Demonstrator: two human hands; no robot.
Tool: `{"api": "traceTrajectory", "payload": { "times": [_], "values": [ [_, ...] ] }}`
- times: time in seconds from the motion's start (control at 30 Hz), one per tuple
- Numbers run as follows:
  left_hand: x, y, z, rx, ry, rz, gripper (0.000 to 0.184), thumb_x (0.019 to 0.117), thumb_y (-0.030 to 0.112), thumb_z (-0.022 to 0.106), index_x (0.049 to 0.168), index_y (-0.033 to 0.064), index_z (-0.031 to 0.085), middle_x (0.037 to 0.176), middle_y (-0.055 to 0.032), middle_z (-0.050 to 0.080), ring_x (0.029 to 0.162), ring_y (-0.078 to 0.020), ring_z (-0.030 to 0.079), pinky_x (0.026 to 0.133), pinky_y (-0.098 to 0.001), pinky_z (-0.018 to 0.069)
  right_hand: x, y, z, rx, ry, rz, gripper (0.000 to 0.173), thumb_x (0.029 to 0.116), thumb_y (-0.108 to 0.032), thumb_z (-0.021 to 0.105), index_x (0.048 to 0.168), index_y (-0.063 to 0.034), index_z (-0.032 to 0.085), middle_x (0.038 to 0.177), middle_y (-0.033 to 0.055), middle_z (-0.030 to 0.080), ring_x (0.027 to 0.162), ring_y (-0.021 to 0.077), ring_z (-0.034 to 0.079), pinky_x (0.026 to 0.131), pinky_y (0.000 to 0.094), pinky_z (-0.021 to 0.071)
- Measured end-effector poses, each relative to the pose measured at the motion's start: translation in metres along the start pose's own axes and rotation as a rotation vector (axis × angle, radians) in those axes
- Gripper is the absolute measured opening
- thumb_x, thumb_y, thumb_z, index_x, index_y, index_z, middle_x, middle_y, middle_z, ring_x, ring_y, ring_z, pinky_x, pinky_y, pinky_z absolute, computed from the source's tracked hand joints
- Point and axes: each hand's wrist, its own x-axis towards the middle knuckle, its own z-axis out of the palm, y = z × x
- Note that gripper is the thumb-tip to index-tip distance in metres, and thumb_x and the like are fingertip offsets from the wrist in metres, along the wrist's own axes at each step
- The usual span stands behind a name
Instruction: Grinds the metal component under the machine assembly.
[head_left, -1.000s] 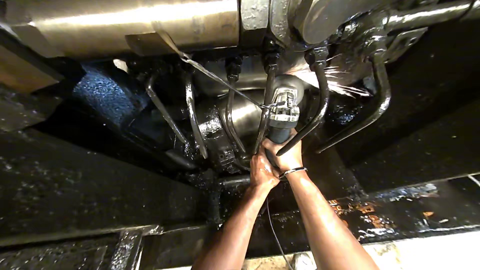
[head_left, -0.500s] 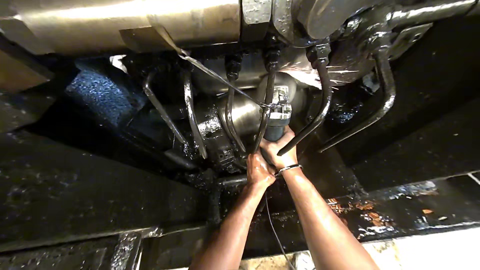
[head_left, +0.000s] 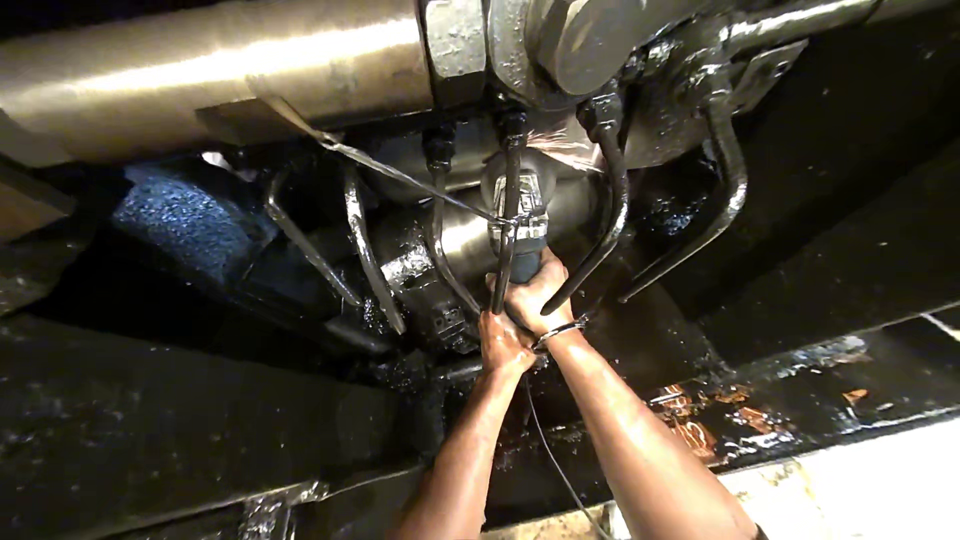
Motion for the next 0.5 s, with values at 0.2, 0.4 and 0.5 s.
{"api": "traceTrajectory", "payload": {
  "times": [0.2,0.4,0.5],
  "values": [
    [0.002,-0.006,-0.003,-0.032,0.034,0.017,0.059,0.0721,0.026,0.087,0.121,0.0034,0.062,0.106,-0.0124,0.071,0.1,-0.0243,0.069,0.089,-0.0473,0.0568,-0.001,-0.005,0.006,0.001,-0.004,0.006,0.064,0.0605,-0.054,0.088,0.112,-0.0194,0.068,0.087,0.0036,0.072,0.083,0.022,0.071,0.072,0.0529,0.0581],
    [0.004,-0.011,-0.007,-0.027,0.044,0.01,0.059,0.0749,0.028,0.085,0.124,0.0044,0.061,0.105,-0.0127,0.071,0.098,-0.0255,0.069,0.086,-0.0492,0.0578,-0.002,-0.008,0.011,-0.015,-0.022,-0.022,0.064,0.0601,-0.054,0.087,0.11,-0.0187,0.068,0.089,0.004,0.072,0.084,0.0228,0.071,0.073,0.0536,0.0577],
    [0.005,-0.01,-0.011,0.01,0.051,0.026,0.066,0.0733,0.029,0.085,0.126,-0.0001,0.059,0.101,-0.0147,0.072,0.094,-0.0275,0.071,0.085,-0.0509,0.0588,-0.003,-0.011,0.013,-0.028,-0.014,-0.039,0.064,0.0604,-0.055,0.085,0.11,-0.0177,0.068,0.09,0.0047,0.072,0.085,0.0234,0.071,0.073,0.054,0.0573]
  ]
}}
